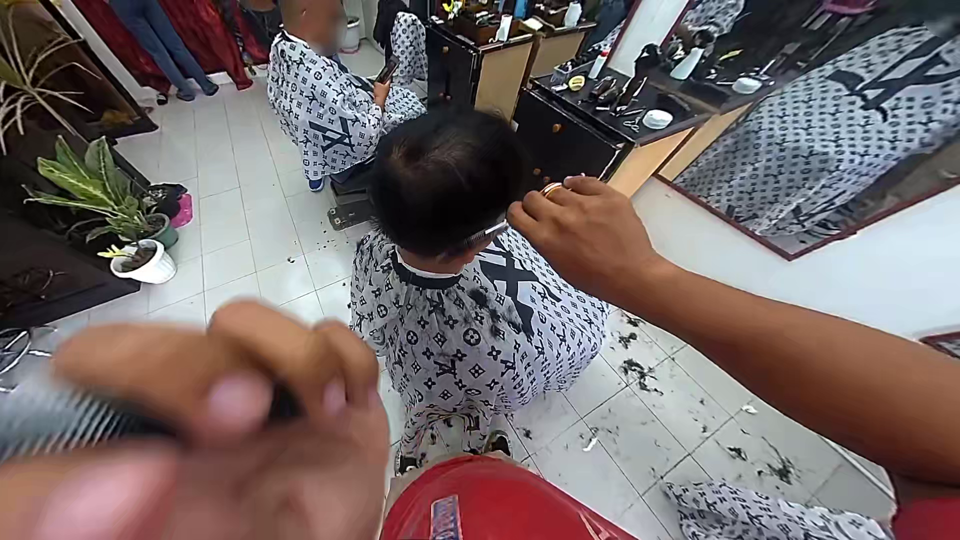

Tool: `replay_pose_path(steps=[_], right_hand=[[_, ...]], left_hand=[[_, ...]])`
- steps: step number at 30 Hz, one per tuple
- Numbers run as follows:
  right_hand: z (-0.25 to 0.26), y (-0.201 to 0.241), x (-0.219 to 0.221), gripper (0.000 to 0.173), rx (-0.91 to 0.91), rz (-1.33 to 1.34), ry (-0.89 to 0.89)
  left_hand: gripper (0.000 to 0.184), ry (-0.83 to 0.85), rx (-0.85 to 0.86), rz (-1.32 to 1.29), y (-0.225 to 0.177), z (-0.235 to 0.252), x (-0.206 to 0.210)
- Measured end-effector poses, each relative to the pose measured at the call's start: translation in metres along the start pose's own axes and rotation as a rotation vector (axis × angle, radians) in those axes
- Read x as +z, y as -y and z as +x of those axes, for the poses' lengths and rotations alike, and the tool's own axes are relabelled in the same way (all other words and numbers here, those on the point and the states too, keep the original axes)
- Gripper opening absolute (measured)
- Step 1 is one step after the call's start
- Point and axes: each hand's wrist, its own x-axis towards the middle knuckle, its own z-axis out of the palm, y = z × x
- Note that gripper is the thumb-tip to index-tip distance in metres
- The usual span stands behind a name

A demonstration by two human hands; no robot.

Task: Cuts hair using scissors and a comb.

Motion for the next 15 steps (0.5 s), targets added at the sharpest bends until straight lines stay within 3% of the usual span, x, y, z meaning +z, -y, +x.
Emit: replay_pose_path(steps=[1,4,6,8,11,15], right_hand=[[-0.006,-0.002,0.001,0.018,-0.020,0.022,0.017],[-0.029,-0.013,-0.011,0.024,0.047,0.103,0.005],[-0.034,-0.022,-0.031,0.018,0.163,0.074,-0.016],[-0.027,-0.025,-0.047,0.014,0.276,-0.020,-0.006],[-0.002,-0.015,-0.054,0.020,0.342,-0.067,0.031],[0.028,0.019,-0.036,0.026,0.277,0.009,0.033]], left_hand=[[0.012,0.052,-0.019,0.087,0.011,0.010,-0.014],[0.051,0.189,-0.143,0.267,0.045,0.042,-0.049],[0.062,0.253,-0.251,0.352,0.069,0.056,-0.078],[0.056,0.295,-0.297,0.429,0.094,0.067,-0.101],[0.028,0.331,-0.337,0.558,0.124,0.078,-0.119],[0.026,0.439,-0.238,0.734,0.150,0.089,-0.124]])
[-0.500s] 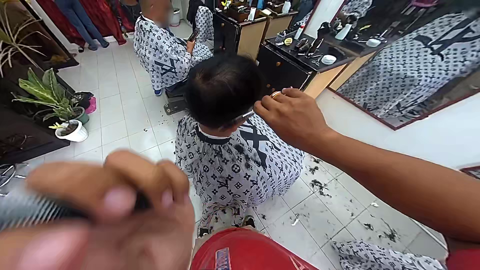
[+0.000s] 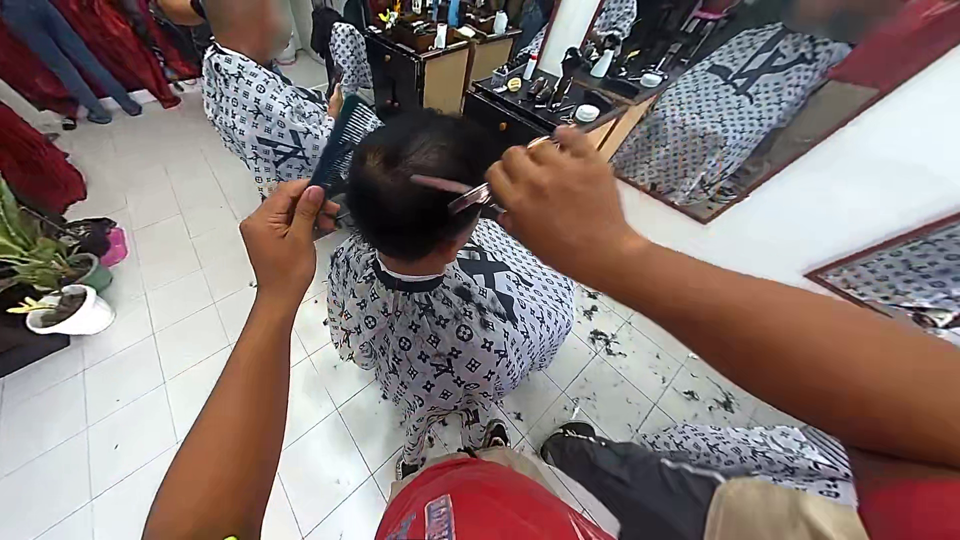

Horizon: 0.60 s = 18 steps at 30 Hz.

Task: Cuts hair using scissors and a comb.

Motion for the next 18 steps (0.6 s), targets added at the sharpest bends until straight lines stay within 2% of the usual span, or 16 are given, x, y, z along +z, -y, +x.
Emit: replay_pose_path(steps=[3,8,13,14,16,18], right_hand=[[-0.002,0.023,0.011,0.018,-0.057,-0.068,0.019],[-0.011,0.021,0.021,0.018,-0.076,-0.109,0.049],[-0.029,-0.015,0.031,0.020,-0.351,0.058,0.046],[-0.035,-0.029,0.031,0.021,-0.329,0.102,0.026],[-0.043,-0.059,0.030,0.018,-0.176,0.120,-0.027],[-0.040,-0.087,0.026,0.028,-0.009,0.086,-0.044]], left_hand=[[0.030,0.038,0.086,0.203,0.001,0.006,0.004],[0.028,0.077,0.235,0.348,0.002,-0.001,0.016],[0.024,0.195,0.407,0.531,0.014,-0.024,0.021],[0.023,0.227,0.433,0.573,0.017,-0.031,0.020],[0.022,0.275,0.476,0.633,0.023,-0.044,0.019],[0.021,0.308,0.537,0.661,0.024,-0.057,0.017]])
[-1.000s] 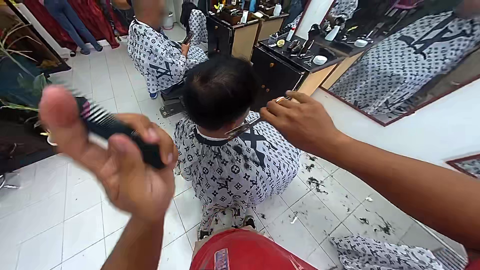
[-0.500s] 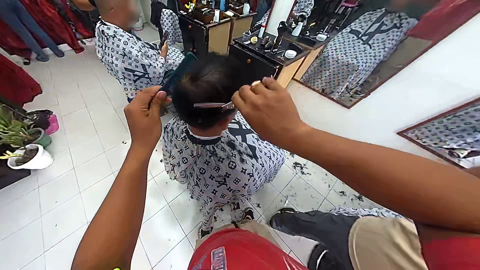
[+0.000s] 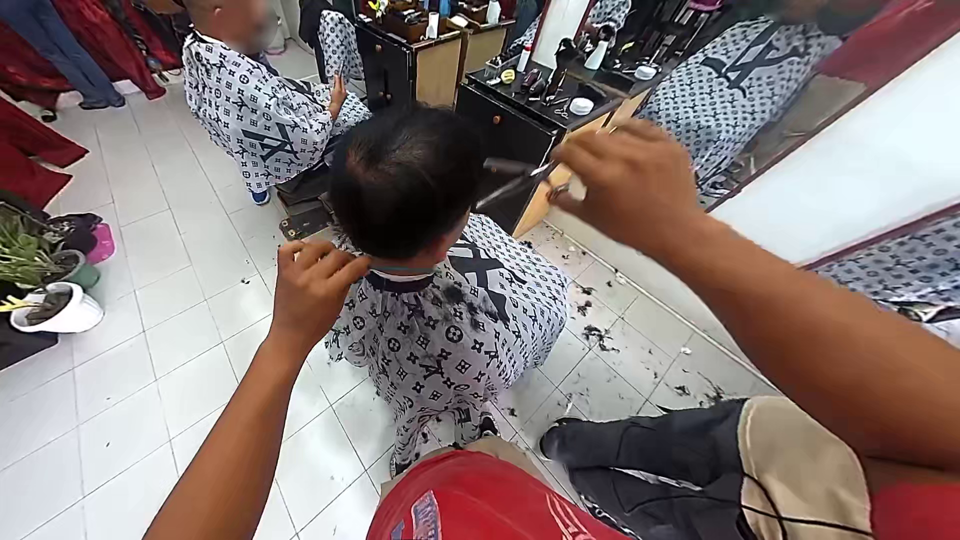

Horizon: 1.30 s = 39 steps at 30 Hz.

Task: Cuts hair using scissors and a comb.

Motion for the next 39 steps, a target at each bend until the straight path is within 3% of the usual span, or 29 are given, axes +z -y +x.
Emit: replay_pose_path(steps=[3,6,9,11,16,21,25,27,30,35,39], right_hand=[[0.017,-0.022,0.006,0.040,0.078,-0.022,-0.019],[0.037,-0.012,0.024,0.043,-0.018,0.074,-0.010],[0.048,0.008,0.038,0.034,-0.172,0.114,-0.031],[0.045,0.012,0.044,0.016,-0.246,0.119,-0.046],[0.034,-0.004,0.061,0.015,-0.336,0.191,-0.109],[0.011,-0.032,0.074,0.020,-0.457,0.321,-0.111],[-0.010,-0.063,0.080,0.018,-0.138,0.472,-0.181],[-0.008,-0.075,0.076,0.025,0.040,0.467,-0.159],[0.010,-0.074,0.064,0.031,0.090,0.340,-0.115],[0.044,-0.034,0.050,0.038,-0.093,0.238,-0.114],[0.048,0.002,0.054,0.023,-0.227,0.221,-0.188]], left_hand=[[0.025,-0.085,0.010,-0.002,-0.013,0.005,-0.010],[0.033,-0.156,-0.220,-0.039,-0.033,0.030,-0.029],[0.034,-0.175,-0.461,-0.123,-0.043,0.060,-0.041],[0.032,-0.172,-0.543,-0.180,-0.046,0.071,-0.041],[0.030,-0.046,-0.523,-0.066,-0.068,0.078,-0.032],[0.026,0.079,-0.307,0.156,-0.085,0.069,0.000],[0.025,0.078,-0.082,0.229,-0.089,0.053,0.012],[0.024,0.051,-0.026,0.206,-0.090,0.046,0.004],[0.026,-0.002,-0.176,0.158,-0.085,0.042,-0.018],[0.034,-0.155,-0.495,0.021,-0.073,0.066,-0.048],[0.033,-0.103,-0.580,0.067,-0.076,0.079,-0.056]])
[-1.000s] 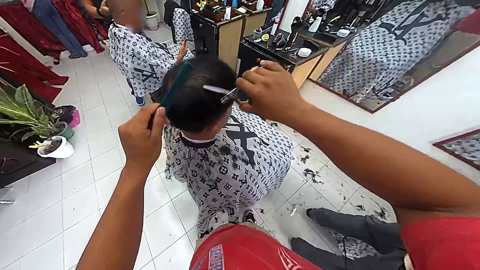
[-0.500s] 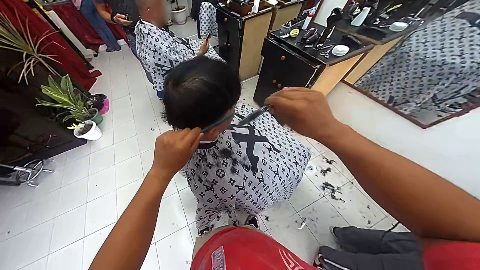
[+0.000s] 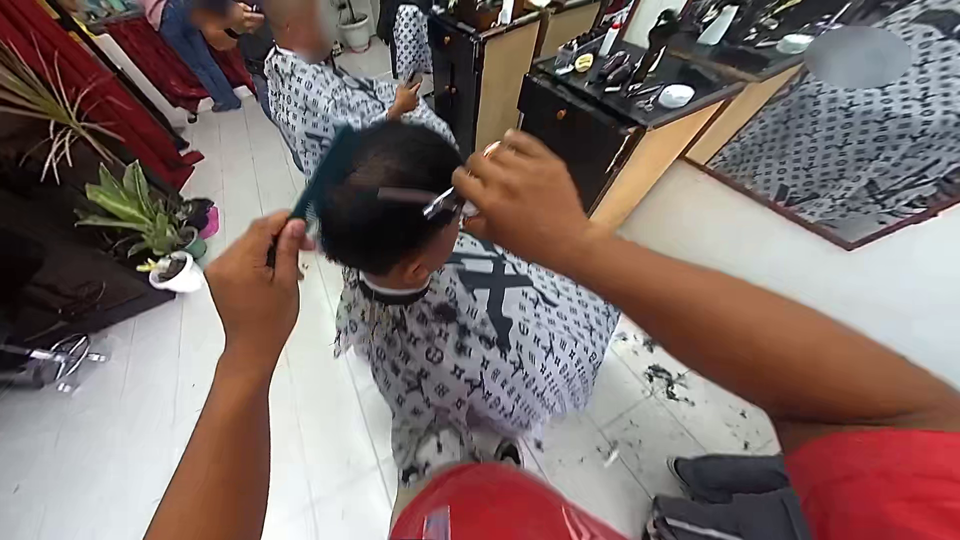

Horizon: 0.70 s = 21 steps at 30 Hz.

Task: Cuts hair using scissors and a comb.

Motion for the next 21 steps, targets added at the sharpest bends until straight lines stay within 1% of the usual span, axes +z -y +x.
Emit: replay_pose_path(steps=[1,3,7,8,10,11,12,13,14,16,17,18,19,21], right_hand=[[-0.002,0.005,0.002,0.020,-0.008,0.000,-0.027],[-0.008,0.003,0.007,0.020,-0.018,0.009,-0.065],[-0.033,-0.013,0.027,0.017,-0.015,0.099,-0.009],[-0.042,-0.018,0.032,0.015,-0.008,0.142,-0.033],[-0.066,-0.028,0.040,0.012,0.070,0.261,-0.096],[-0.081,-0.032,0.041,0.013,0.151,0.344,-0.114],[-0.096,-0.037,0.039,0.015,0.266,0.436,-0.121],[-0.111,-0.040,0.038,0.018,0.416,0.527,-0.127],[-0.125,-0.044,0.038,0.024,0.597,0.623,-0.128],[-0.148,-0.051,0.042,0.032,0.953,0.843,-0.172],[-0.159,-0.051,0.045,0.035,1.093,0.913,-0.211],[-0.169,-0.048,0.048,0.036,1.193,0.940,-0.247],[-0.177,-0.041,0.049,0.037,1.251,0.942,-0.275],[-0.181,-0.022,0.045,0.035,1.259,0.924,-0.307]], left_hand=[[0.033,0.018,0.007,0.038,-0.002,0.003,0.000],[0.038,0.019,0.054,0.107,-0.005,0.008,0.010],[0.047,0.015,0.190,0.231,-0.017,0.003,0.034],[0.048,0.023,0.245,0.258,-0.020,-0.001,0.039],[0.048,0.031,0.431,0.292,-0.016,-0.011,0.044],[0.045,0.050,0.506,0.289,-0.010,-0.015,0.041],[0.041,0.068,0.527,0.274,-0.003,-0.018,0.033],[0.037,0.069,0.488,0.242,0.008,-0.019,0.023],[0.034,0.046,0.401,0.175,0.020,-0.018,0.013],[0.034,-0.068,0.209,-0.028,0.045,-0.008,0.002],[0.035,-0.138,0.159,-0.111,0.057,-0.003,0.004],[0.036,-0.180,0.145,-0.161,0.066,-0.001,0.009],[0.035,-0.172,0.151,-0.167,0.073,-0.002,0.015],[0.031,-0.082,0.229,-0.105,0.080,-0.010,0.031]])
